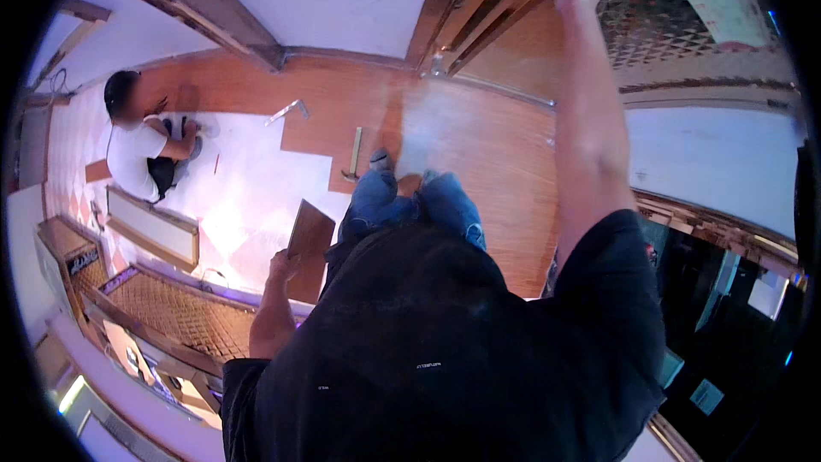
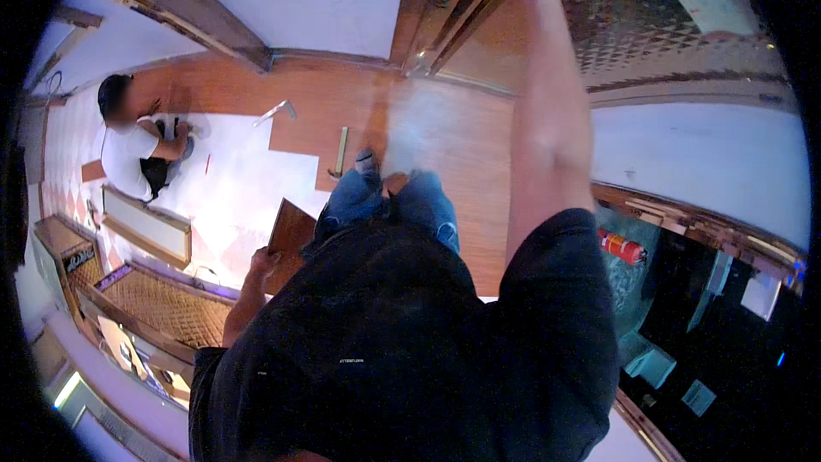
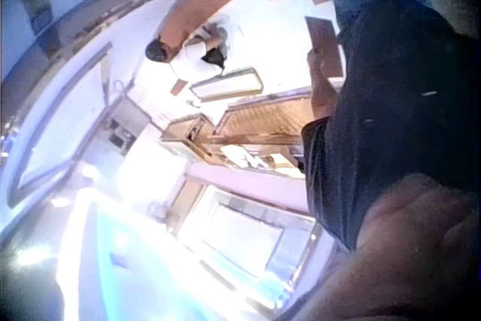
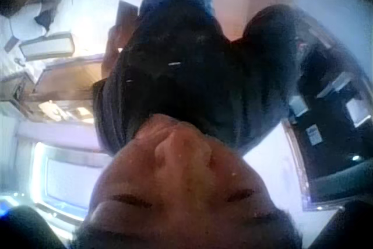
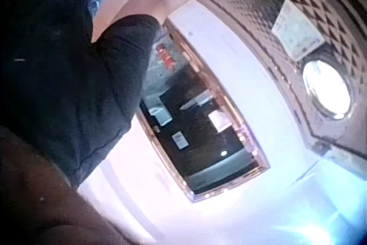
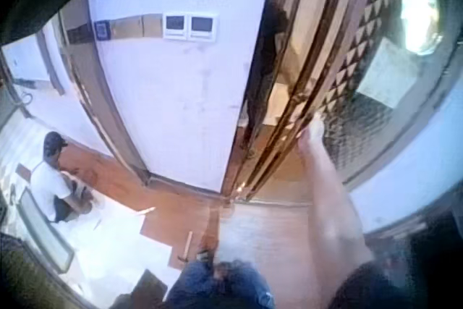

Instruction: The person installs wooden flooring planks on a subfloor, using a hammer to secure them. They then mark a plank with a pencil and cut it to size using a table saw.

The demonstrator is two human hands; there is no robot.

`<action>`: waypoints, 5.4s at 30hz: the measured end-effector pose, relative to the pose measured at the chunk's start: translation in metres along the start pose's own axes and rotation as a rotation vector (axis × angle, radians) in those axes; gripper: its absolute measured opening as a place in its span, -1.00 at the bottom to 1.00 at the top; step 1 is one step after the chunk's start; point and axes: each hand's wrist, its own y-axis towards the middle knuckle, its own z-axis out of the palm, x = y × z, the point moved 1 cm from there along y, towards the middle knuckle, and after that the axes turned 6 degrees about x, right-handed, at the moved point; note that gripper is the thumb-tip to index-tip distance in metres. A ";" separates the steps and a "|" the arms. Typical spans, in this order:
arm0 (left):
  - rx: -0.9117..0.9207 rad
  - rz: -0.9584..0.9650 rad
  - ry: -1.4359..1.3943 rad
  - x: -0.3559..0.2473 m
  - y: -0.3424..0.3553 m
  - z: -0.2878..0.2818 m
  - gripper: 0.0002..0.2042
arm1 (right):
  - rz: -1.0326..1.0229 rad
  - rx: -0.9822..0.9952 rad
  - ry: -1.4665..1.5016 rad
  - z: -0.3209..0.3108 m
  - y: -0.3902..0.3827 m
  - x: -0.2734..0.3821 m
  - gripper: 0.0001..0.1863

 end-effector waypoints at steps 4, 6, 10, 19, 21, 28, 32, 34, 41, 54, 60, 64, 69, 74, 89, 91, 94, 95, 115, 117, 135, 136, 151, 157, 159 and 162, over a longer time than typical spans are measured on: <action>-0.046 -0.017 0.201 0.023 0.006 -0.018 -0.60 | -0.012 -0.161 0.087 -0.005 -0.110 0.016 -0.71; 0.015 -0.015 0.145 0.007 -0.003 -0.017 -0.63 | 0.103 -0.073 -0.021 -0.009 -0.222 0.056 -0.50; -0.006 -0.098 0.254 -0.061 0.015 -0.023 -0.66 | 0.162 -0.132 0.103 -0.171 -0.363 0.115 -0.44; -0.026 0.004 0.098 -0.283 0.014 -0.026 -0.64 | 0.200 -0.722 -0.134 -0.369 -0.647 0.201 -0.55; -0.079 0.040 0.068 -0.313 0.034 -0.015 -0.62 | 0.326 -0.882 -0.217 -0.403 -0.692 0.172 -0.56; -0.022 0.107 0.287 -0.400 0.093 -0.052 -0.63 | 1.043 -0.797 -0.523 -0.432 -0.759 0.005 -0.58; 0.025 0.116 0.446 -0.441 0.147 -0.067 -0.65 | 1.192 -0.325 -0.815 -0.418 -0.689 -0.073 -0.58; 0.101 0.127 0.463 -0.491 0.169 -0.083 -0.63 | 1.152 -0.216 -0.902 -0.418 -0.626 -0.090 -0.57; 0.280 0.249 0.701 -0.691 0.312 -0.142 -0.58 | 0.889 -0.541 -0.716 -0.441 -0.398 -0.017 -0.57; -0.185 0.465 0.142 -1.061 0.406 -0.211 -0.58 | 1.296 0.037 -1.283 -0.599 -0.069 -0.052 -0.39; -0.267 0.251 0.032 -1.097 0.423 -0.236 -0.58 | 0.244 0.297 -1.237 -0.634 0.322 -0.079 -0.52; -0.308 -0.007 0.027 -1.120 0.423 -0.235 -0.60 | 0.961 0.389 -0.899 -0.612 0.528 -0.118 -0.64; -0.255 0.028 -0.295 -1.194 0.530 -0.187 -0.66 | -0.019 0.898 -1.634 -0.707 0.672 -0.200 -0.57; -0.163 -0.220 -0.203 -1.273 0.586 -0.252 -0.60 | 0.834 0.931 -1.564 -0.527 0.820 -0.158 -0.63; -0.796 -0.107 -1.325 -1.745 0.758 -0.426 -0.56 | 0.840 1.645 -1.469 -0.456 1.396 -0.225 -0.68; -0.907 -0.139 -1.457 -1.794 0.762 -0.393 -0.54 | 0.855 1.772 -1.477 -0.453 1.437 -0.236 -0.67; -0.848 -0.246 -1.657 -1.868 0.761 -0.378 -0.50 | 0.948 2.003 -1.457 -0.455 1.506 -0.243 -0.66; -0.825 -0.273 -1.693 -1.886 0.771 -0.366 -0.50 | 1.007 2.088 -1.397 -0.456 1.519 -0.249 -0.65; -1.031 -0.047 -2.067 -1.729 1.173 -0.306 -0.49 | -0.599 2.042 -1.178 -0.382 1.483 -0.785 -0.10; -1.084 -0.034 -2.050 -1.717 1.211 -0.311 -0.48 | -0.528 2.022 -1.182 -0.386 1.507 -0.802 -0.17; -1.266 0.176 -1.570 -1.653 1.398 -0.463 -0.44 | -0.528 1.521 -0.922 -0.082 1.587 -0.967 -0.23; -1.234 0.092 -1.517 -1.658 1.400 -0.462 -0.41 | -0.399 1.546 -0.959 -0.067 1.573 -0.981 -0.30; -1.209 0.092 -1.198 -1.661 1.420 -0.460 -0.20 | -0.206 2.367 -1.545 -0.020 1.566 -1.057 -0.40; -1.177 0.034 -1.103 -1.645 1.424 -0.461 -0.21 | -0.446 1.637 -0.900 -0.087 1.517 -1.002 -0.46; -1.227 0.055 -1.045 -1.650 1.428 -0.466 -0.23 | -0.458 1.605 -0.807 -0.133 1.500 -0.982 -0.52; -1.220 0.105 -0.996 -1.658 1.430 -0.476 -0.21 | -0.926 1.548 -0.751 -0.163 1.487 -0.968 -0.61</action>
